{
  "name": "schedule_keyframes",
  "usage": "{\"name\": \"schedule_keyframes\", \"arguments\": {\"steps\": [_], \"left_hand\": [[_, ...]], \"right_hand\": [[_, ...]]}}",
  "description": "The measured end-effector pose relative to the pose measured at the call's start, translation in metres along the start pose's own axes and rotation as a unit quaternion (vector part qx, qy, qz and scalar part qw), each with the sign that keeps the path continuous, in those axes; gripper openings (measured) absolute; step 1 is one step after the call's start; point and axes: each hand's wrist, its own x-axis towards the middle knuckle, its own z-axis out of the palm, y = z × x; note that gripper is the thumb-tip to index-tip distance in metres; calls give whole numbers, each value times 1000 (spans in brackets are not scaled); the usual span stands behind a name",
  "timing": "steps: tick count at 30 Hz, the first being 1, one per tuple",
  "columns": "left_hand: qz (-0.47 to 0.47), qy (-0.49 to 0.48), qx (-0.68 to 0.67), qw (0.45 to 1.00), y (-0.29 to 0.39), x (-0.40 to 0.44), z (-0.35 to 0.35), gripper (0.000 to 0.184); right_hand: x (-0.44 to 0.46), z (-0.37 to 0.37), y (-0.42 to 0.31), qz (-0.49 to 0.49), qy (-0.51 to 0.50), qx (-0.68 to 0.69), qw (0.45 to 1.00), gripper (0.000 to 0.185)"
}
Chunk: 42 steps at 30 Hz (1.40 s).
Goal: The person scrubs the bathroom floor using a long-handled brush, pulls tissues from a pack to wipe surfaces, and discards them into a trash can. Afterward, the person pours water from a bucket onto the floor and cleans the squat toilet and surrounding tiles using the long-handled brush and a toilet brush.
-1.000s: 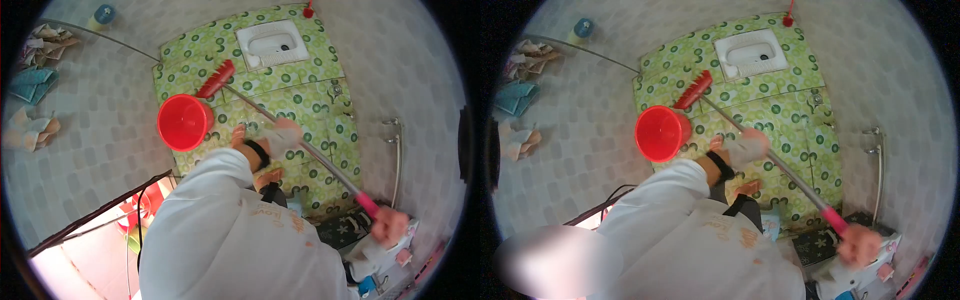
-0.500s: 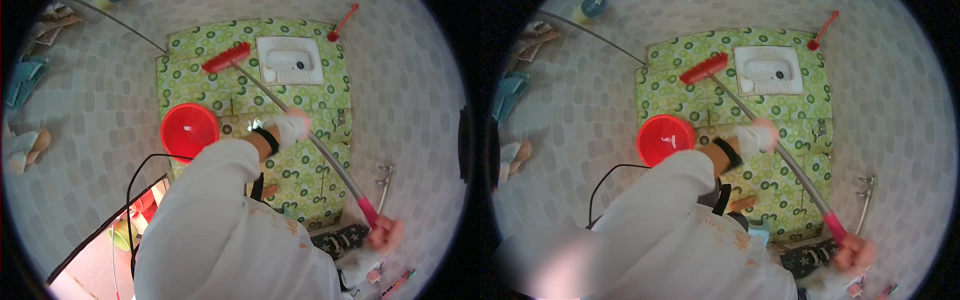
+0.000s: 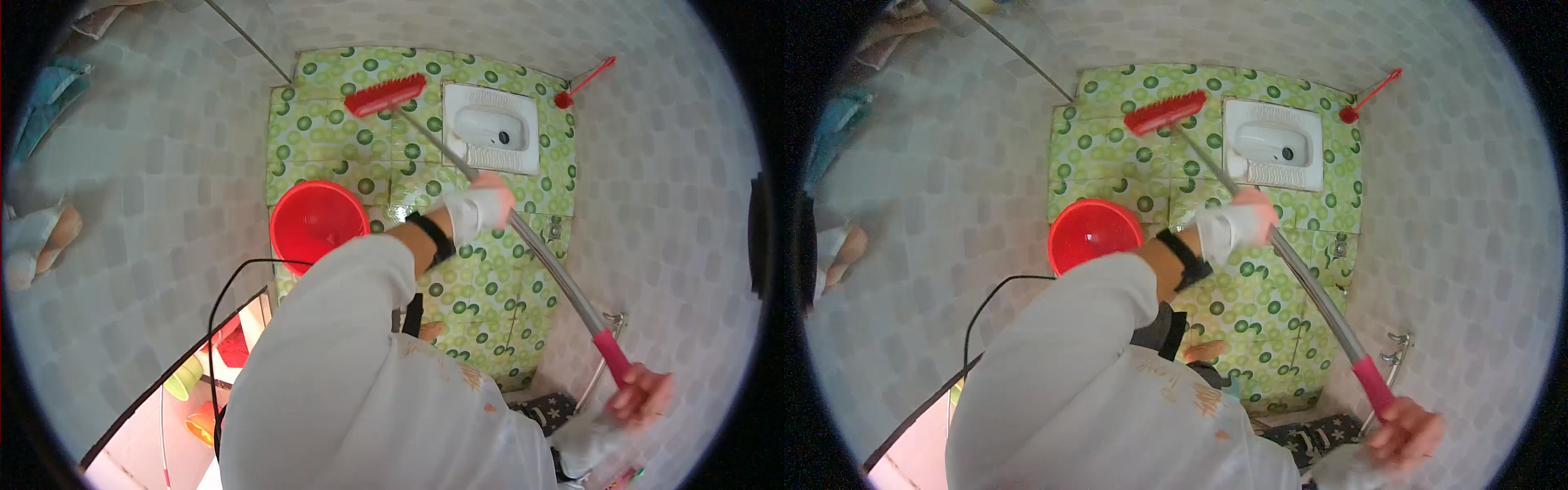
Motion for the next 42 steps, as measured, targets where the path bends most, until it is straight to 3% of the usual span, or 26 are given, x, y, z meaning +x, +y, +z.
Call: {"name": "schedule_keyframes", "arguments": {"steps": [2,3,5,6,7,8,9,10,12,13,15,16,18,19,22,23,25,26,28,30,32,34,37,39,41,42], "left_hand": [[-23,-80,-73,994,27,-18,-20,16],[-23,-72,-75,994,21,-21,-27,16],[-30,-177,-77,981,1,-39,-37,16],[-35,-141,-65,987,-21,-42,-34,16],[-42,-105,-54,992,-52,-40,-26,17],[-51,-48,-22,997,-86,-39,-19,14],[-60,11,15,998,-113,-40,-18,12],[-65,14,18,998,-118,-48,-22,12],[-46,200,-5,979,-124,-66,-37,13],[-71,217,-26,973,-111,-73,-40,12],[-94,187,-58,976,-75,-89,-41,12],[-115,158,-90,977,-67,-91,-43,13],[-130,115,-91,981,-74,-102,-46,13],[-145,62,-92,983,-81,-110,-47,14],[-210,27,-49,976,-131,-122,-78,14],[-216,36,-43,975,-139,-125,-83,14],[-187,214,-18,959,-150,-129,-87,13],[-190,219,-15,957,-142,-126,-94,13],[-284,242,-42,927,-112,-116,-102,13],[-301,281,-63,909,-96,-123,-89,13],[-320,317,-88,889,-85,-129,-83,14],[-357,271,-127,885,-90,-138,-88,13],[-393,225,-107,885,-132,-113,-116,15],[-386,292,-86,871,-170,-110,-140,17],[-414,293,-69,859,-192,-110,-168,18],[-426,296,-50,854,-200,-106,-183,19]], "right_hand": [[8,-10,-12,-34,54,-33,997,32],[11,-5,-13,-73,-37,-9,997,29],[20,5,-8,-143,-224,44,963,26],[18,21,-4,-236,-206,-185,931,21],[12,50,2,-318,-178,-401,841,18],[-6,95,27,-108,-6,-101,989,18],[-6,118,34,-2,-113,144,983,24],[-4,153,33,-47,-197,135,970,30],[-1,163,20,-101,-193,88,972,30],[7,155,4,-102,-198,92,971,30],[32,124,-27,-8,-163,115,980,33],[41,124,-28,-16,-169,114,979,33],[53,133,-25,-145,-293,126,936,34],[48,141,-21,-153,-307,119,932,34],[26,197,-2,-159,-298,33,941,34],[32,207,-4,-167,-304,40,937,34],[47,221,-15,-175,-333,94,922,34],[62,221,-26,-172,-303,109,931,34],[102,216,-42,-174,-278,123,937,34],[137,218,-53,-86,-248,167,950,35],[140,237,-53,-83,-239,162,954,35],[143,251,-55,-77,-224,161,958,35],[161,273,-59,-134,-361,200,901,33],[162,308,-66,-158,-413,194,876,31],[184,335,-68,-179,-462,191,848,29],[215,345,-67,-239,-464,211,826,26]]}}
